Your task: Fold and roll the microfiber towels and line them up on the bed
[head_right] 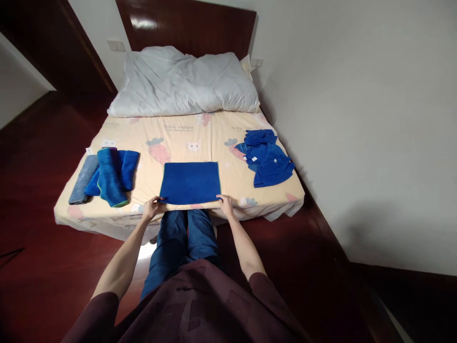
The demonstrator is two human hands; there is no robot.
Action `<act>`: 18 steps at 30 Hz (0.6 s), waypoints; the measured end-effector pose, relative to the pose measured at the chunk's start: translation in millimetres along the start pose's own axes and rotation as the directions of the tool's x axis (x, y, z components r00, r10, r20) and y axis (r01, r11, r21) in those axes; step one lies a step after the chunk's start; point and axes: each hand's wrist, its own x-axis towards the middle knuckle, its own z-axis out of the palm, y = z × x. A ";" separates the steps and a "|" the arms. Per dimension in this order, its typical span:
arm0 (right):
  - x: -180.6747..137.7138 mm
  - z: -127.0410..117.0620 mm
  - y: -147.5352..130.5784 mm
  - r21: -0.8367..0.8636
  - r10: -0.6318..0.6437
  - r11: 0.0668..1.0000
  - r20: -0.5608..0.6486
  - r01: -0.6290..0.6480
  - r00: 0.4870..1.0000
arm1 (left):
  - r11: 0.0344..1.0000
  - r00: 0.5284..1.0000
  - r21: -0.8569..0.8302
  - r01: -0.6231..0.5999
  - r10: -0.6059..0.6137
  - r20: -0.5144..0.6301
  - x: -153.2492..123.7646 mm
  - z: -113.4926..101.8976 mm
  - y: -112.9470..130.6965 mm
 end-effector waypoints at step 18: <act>-5.7 -7.8 11.9 0.253 0.164 0.956 -0.044 -0.148 0.985 | 0.983 0.998 -0.175 0.054 -0.061 -0.035 -16.9 6.8 -17.6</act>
